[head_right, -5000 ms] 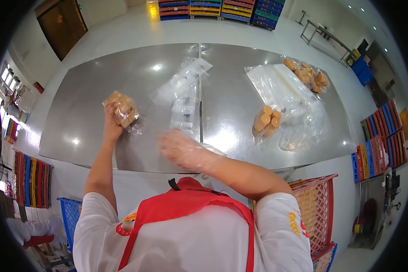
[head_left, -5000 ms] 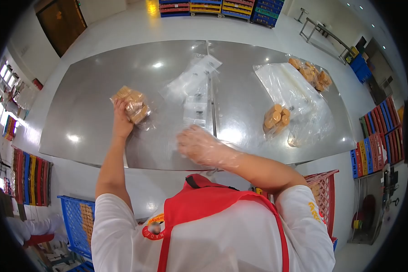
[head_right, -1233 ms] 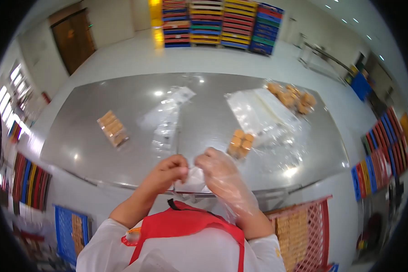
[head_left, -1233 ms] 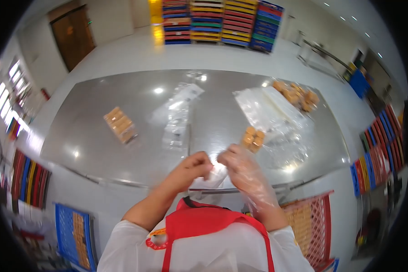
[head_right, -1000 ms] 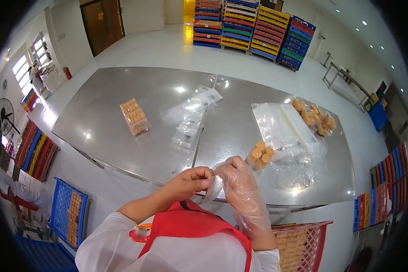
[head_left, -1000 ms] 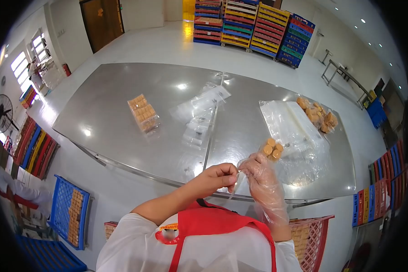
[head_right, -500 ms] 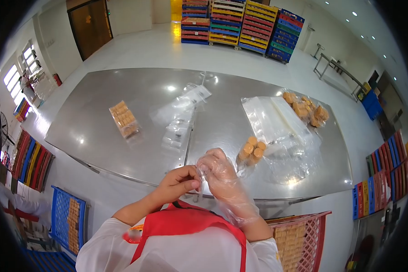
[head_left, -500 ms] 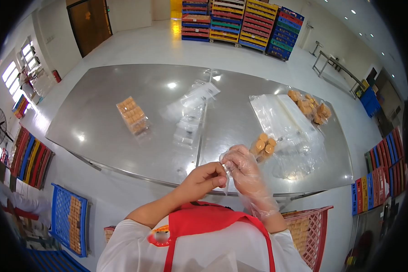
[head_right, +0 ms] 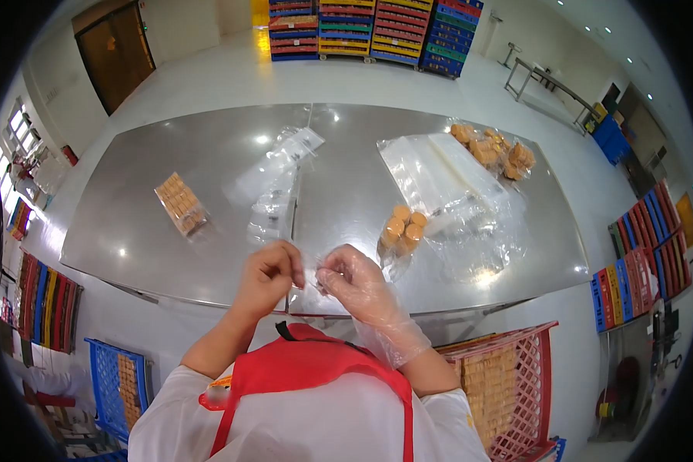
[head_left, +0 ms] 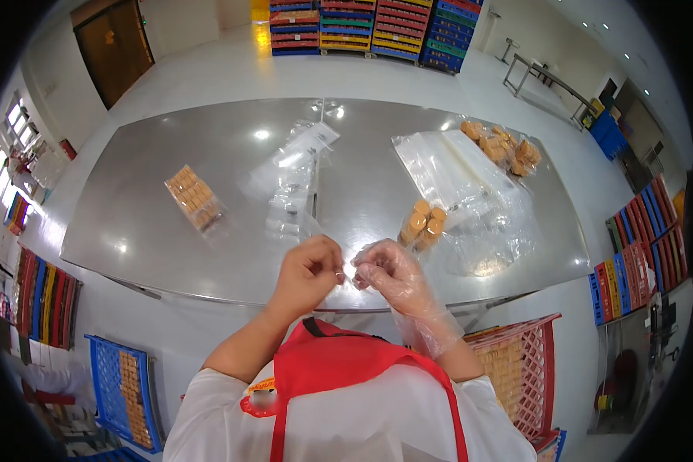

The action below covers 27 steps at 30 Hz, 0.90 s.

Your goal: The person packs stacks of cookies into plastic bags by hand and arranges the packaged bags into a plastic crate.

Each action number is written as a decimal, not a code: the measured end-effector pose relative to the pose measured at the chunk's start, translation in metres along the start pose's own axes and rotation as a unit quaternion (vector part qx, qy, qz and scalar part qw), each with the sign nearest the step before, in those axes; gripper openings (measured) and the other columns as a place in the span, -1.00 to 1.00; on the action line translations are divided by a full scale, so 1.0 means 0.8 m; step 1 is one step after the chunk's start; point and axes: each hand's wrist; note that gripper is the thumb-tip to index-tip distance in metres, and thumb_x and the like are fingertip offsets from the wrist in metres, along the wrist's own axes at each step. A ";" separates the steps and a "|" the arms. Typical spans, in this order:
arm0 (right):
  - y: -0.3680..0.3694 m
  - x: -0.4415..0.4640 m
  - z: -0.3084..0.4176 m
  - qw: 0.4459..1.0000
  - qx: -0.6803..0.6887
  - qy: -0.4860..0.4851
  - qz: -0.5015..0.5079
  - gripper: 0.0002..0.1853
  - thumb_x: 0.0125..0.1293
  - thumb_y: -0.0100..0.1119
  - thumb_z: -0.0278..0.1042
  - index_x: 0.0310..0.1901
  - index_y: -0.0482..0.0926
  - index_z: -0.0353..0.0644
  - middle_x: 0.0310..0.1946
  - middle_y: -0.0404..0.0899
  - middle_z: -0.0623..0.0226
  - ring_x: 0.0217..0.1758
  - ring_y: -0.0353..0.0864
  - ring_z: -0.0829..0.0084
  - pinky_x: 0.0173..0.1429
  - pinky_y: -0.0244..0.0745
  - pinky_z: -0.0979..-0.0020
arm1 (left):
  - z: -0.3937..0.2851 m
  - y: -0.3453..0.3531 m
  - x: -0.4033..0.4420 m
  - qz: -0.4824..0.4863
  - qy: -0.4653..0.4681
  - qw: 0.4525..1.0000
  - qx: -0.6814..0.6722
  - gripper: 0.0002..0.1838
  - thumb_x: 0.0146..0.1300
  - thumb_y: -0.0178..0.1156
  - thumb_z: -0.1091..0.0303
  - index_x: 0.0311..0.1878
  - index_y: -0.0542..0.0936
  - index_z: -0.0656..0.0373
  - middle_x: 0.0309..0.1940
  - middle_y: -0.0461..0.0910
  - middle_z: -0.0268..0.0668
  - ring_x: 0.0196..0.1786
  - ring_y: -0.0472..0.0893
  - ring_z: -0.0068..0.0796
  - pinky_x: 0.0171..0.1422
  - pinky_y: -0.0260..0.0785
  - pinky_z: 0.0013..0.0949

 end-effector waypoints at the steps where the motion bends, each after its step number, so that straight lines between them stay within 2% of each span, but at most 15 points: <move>1: -0.004 0.000 -0.003 1.000 -0.005 0.022 0.012 -0.87 0.34 0.22 -0.55 -0.15 0.47 -0.25 -0.25 0.52 0.36 -0.32 0.52 0.56 -0.14 0.51 0.48 | 0.001 -0.001 0.004 -0.027 0.002 0.999 0.038 -0.85 -0.04 0.10 0.73 -0.41 0.47 0.27 -0.33 0.46 -0.30 -0.35 0.49 -0.59 -0.27 0.40 -0.43; 2: -0.002 0.002 -0.006 0.995 -0.099 0.027 0.020 -0.94 0.35 0.18 -0.52 -0.22 0.48 -0.26 -0.34 0.52 0.37 -0.36 0.49 0.59 -0.20 0.48 0.50 | 0.001 0.009 0.006 -0.061 0.040 0.986 0.150 -0.83 -0.11 0.05 0.74 -0.43 0.46 0.28 -0.36 0.45 -0.25 -0.42 0.45 -0.55 -0.36 0.35 -0.40; 5: -0.001 0.006 -0.010 0.983 -0.184 0.019 -0.013 -0.92 0.38 0.08 -0.47 -0.29 0.51 -0.25 -0.41 0.51 0.40 -0.38 0.46 0.62 -0.26 0.43 0.55 | -0.023 0.039 0.015 -0.087 0.116 0.963 0.226 -0.86 -0.08 0.07 0.74 -0.45 0.47 0.29 -0.33 0.43 -0.21 -0.48 0.41 -0.43 -0.38 0.30 -0.36; 6: -0.004 0.009 -0.019 0.988 -0.139 0.016 -0.070 -0.85 0.34 0.02 -0.47 -0.39 0.53 -0.24 -0.50 0.50 0.42 -0.45 0.44 0.63 -0.36 0.37 0.56 | -0.014 0.033 0.016 -0.067 0.205 0.932 0.291 -0.80 -0.07 0.10 0.74 -0.38 0.55 0.26 -0.26 0.44 -0.19 -0.47 0.39 -0.32 -0.37 0.30 -0.32; 10: -0.045 0.007 -0.010 0.980 -0.010 0.080 -0.180 -0.84 0.27 -0.01 -0.47 -0.41 0.56 -0.26 -0.54 0.50 0.38 -0.46 0.42 0.58 -0.33 0.37 0.42 | -0.033 -0.004 0.015 -0.068 0.137 0.885 0.440 -0.63 -0.05 0.10 0.74 -0.15 0.62 0.20 -0.12 0.48 -0.17 -0.35 0.51 -0.24 -0.31 0.39 -0.26; 13: -0.042 0.005 -0.026 0.979 -0.104 0.058 -0.163 -0.89 0.25 0.04 -0.48 -0.36 0.57 -0.21 -0.47 0.51 0.32 -0.37 0.48 0.50 -0.25 0.41 0.42 | -0.029 0.003 0.022 -0.104 0.153 0.866 0.464 -0.66 -0.02 0.10 0.69 -0.13 0.60 0.23 -0.02 0.49 -0.14 -0.30 0.58 -0.14 -0.28 0.44 -0.23; 14: -0.039 0.005 -0.029 0.962 -0.207 -0.003 -0.180 -0.93 0.24 0.08 -0.47 -0.31 0.57 -0.19 -0.44 0.51 0.30 -0.34 0.49 0.45 -0.22 0.42 0.40 | -0.020 0.006 0.021 -0.081 0.135 0.876 0.456 -0.61 -0.02 0.10 0.66 -0.04 0.55 0.25 0.11 0.46 -0.08 -0.27 0.62 -0.06 -0.26 0.48 -0.17; 16: -0.033 0.005 -0.030 0.882 -0.405 -0.122 -0.208 -0.89 0.20 0.16 -0.45 -0.23 0.58 -0.15 -0.36 0.51 0.27 -0.26 0.52 0.36 -0.17 0.44 0.36 | -0.030 0.021 0.023 -0.052 0.119 0.884 0.449 -0.57 -0.03 0.11 0.65 0.00 0.52 0.27 0.16 0.43 -0.06 -0.28 0.62 -0.05 -0.25 0.49 -0.16; 17: -0.035 0.005 -0.025 0.804 -0.496 -0.256 -0.204 -0.86 0.18 0.19 -0.44 -0.19 0.58 -0.14 -0.34 0.51 0.25 -0.24 0.53 0.30 -0.16 0.45 0.33 | -0.034 0.028 0.024 -0.038 0.111 0.887 0.446 -0.55 -0.03 0.12 0.65 0.03 0.50 0.28 0.19 0.42 -0.04 -0.28 0.63 -0.04 -0.25 0.50 -0.16; 19: -0.040 0.004 -0.009 0.573 -0.630 -0.494 -0.174 -0.77 0.14 0.25 -0.41 -0.13 0.57 -0.13 -0.30 0.51 0.21 -0.20 0.54 0.17 -0.15 0.47 0.27 | -0.037 0.034 0.029 0.021 0.121 0.874 0.470 -0.48 -0.03 0.13 0.64 0.11 0.46 0.33 0.24 0.40 -0.03 -0.30 0.63 -0.04 -0.24 0.51 -0.15; 20: -0.040 0.000 -0.004 0.592 -0.610 -0.525 -0.051 -0.68 0.13 0.23 -0.43 -0.03 0.57 -0.13 -0.26 0.52 0.20 -0.14 0.57 0.15 -0.13 0.50 0.18 | -0.039 0.036 0.032 0.048 0.126 0.866 0.482 -0.45 -0.03 0.13 0.64 0.14 0.44 0.36 0.26 0.38 -0.03 -0.30 0.64 -0.04 -0.23 0.52 -0.15; 23: -0.040 0.008 0.006 0.713 -0.525 -0.456 0.088 -0.59 0.18 0.19 -0.44 0.11 0.53 -0.17 -0.13 0.53 0.20 -0.03 0.57 0.16 -0.09 0.53 0.12 | -0.046 0.043 0.039 0.160 0.156 0.815 0.535 -0.39 -0.02 0.14 0.60 0.22 0.41 0.44 0.31 0.37 -0.03 -0.31 0.64 -0.05 -0.23 0.54 -0.18; 24: -0.053 0.008 -0.005 0.738 -0.594 -0.292 0.132 -0.54 0.25 0.15 -0.42 0.21 0.46 -0.26 0.04 0.52 0.11 0.10 0.55 0.10 0.08 0.51 0.08 | -0.045 0.043 0.042 0.156 0.187 0.820 0.518 -0.36 0.01 0.12 0.57 0.26 0.36 0.52 0.33 0.35 0.03 -0.31 0.65 -0.07 -0.24 0.53 -0.19; 26: -0.066 0.030 -0.028 0.786 -0.522 -0.314 0.105 -0.52 0.30 0.10 -0.38 0.26 0.40 -0.31 0.13 0.51 0.02 0.19 0.53 0.06 0.22 0.46 0.11 | -0.036 0.053 0.042 0.187 0.231 0.812 0.502 -0.40 0.03 0.12 0.57 0.22 0.39 0.54 0.29 0.37 0.10 -0.31 0.66 -0.08 -0.25 0.54 -0.20; 27: -0.071 0.051 -0.046 0.766 -0.565 -0.295 0.088 -0.53 0.38 -0.01 -0.31 0.28 0.37 -0.31 0.16 0.47 0.01 0.24 0.48 0.05 0.30 0.38 0.18 | -0.033 0.062 0.040 0.204 0.251 0.808 0.493 -0.42 0.03 0.11 0.57 0.20 0.40 0.55 0.28 0.37 0.13 -0.30 0.67 -0.09 -0.25 0.54 -0.20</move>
Point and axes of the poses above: each hand's wrist, its own x-axis towards the middle knuckle, its own y-axis out of the palm, z = x × y
